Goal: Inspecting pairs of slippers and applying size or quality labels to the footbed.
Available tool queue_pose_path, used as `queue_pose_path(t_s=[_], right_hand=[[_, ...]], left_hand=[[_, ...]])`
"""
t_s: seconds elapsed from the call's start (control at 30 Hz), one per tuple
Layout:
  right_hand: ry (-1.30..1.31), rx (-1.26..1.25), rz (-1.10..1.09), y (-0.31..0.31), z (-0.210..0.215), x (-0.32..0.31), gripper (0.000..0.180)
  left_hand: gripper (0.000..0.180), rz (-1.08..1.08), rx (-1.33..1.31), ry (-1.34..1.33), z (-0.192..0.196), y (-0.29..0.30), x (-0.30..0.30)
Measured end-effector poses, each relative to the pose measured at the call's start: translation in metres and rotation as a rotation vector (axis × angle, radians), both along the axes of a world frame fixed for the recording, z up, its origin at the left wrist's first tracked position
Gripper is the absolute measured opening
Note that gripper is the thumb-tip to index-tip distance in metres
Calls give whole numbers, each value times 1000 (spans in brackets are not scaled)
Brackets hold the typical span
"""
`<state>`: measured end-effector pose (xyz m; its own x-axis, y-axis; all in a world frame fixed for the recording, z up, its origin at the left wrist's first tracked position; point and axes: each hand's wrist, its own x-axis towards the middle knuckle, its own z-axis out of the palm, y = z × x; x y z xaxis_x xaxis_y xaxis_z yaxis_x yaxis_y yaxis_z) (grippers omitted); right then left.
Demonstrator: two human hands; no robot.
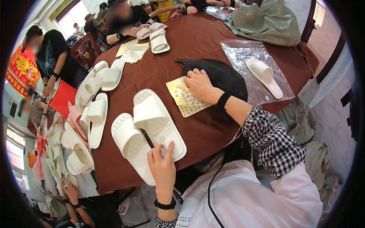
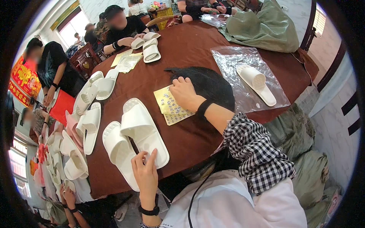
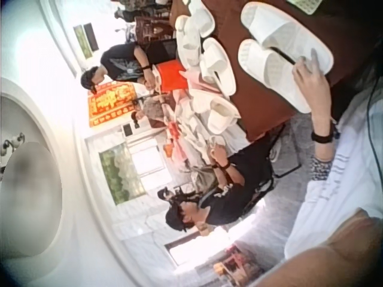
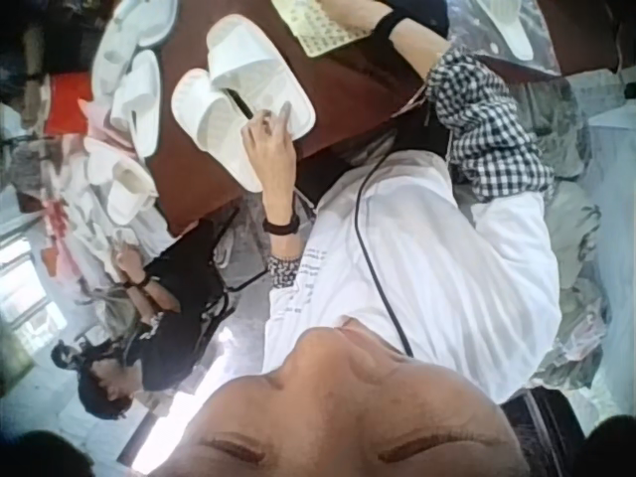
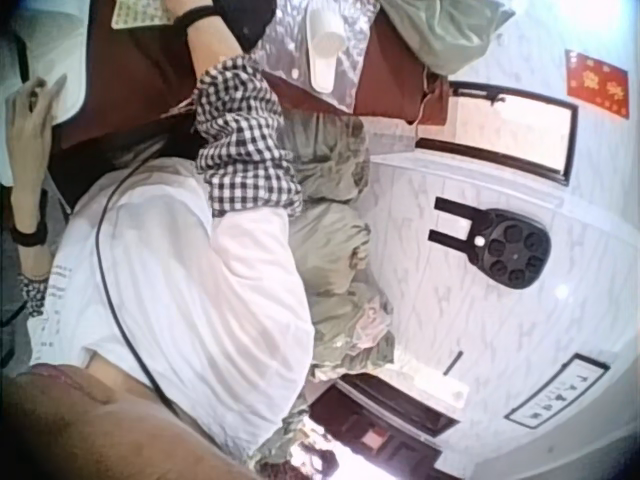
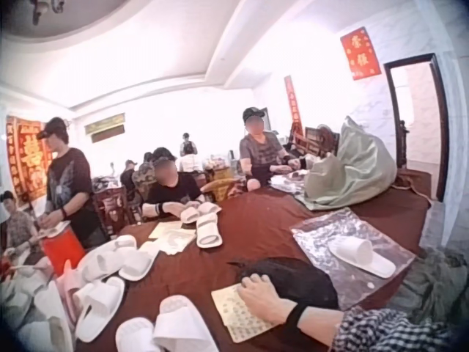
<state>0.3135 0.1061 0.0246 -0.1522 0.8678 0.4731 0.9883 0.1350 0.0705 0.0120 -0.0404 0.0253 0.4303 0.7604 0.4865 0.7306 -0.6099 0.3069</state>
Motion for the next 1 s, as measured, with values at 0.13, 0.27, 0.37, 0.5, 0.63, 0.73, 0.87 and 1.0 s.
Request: queue_pose_path(t_s=[0.13, 0.27, 0.37, 0.5, 0.63, 0.73, 0.87, 1.0], right_hand=[[-6, -67, -2, 4, 3, 1, 1], [-10, -24, -2, 6, 3, 1, 5], [-55, -42, -2, 6, 1, 2, 7], [-110, -25, -10, 6, -1, 2, 8], [-107, -45, -14, 4, -1, 1, 9], [-174, -80, -7, 4, -1, 1, 10], [-101, -90, 6, 10, 4, -1, 7], [90, -177, 33, 26, 14, -4, 9]], left_hand=[[51, -1, -1, -22, -1, 0, 0], [51, 1, -22, -32, -1, 0, 0], [51, 7, -21, -27, 0, 1, 0], [50, 7, -32, -39, 0, 0, 1], [50, 12, -32, -27, 0, 1, 2], [49, 1, -5, -22, -1, 2, 2], [49, -7, -5, -25, -2, 2, 1], [49, 3, -16, -28, -1, 2, 0]])
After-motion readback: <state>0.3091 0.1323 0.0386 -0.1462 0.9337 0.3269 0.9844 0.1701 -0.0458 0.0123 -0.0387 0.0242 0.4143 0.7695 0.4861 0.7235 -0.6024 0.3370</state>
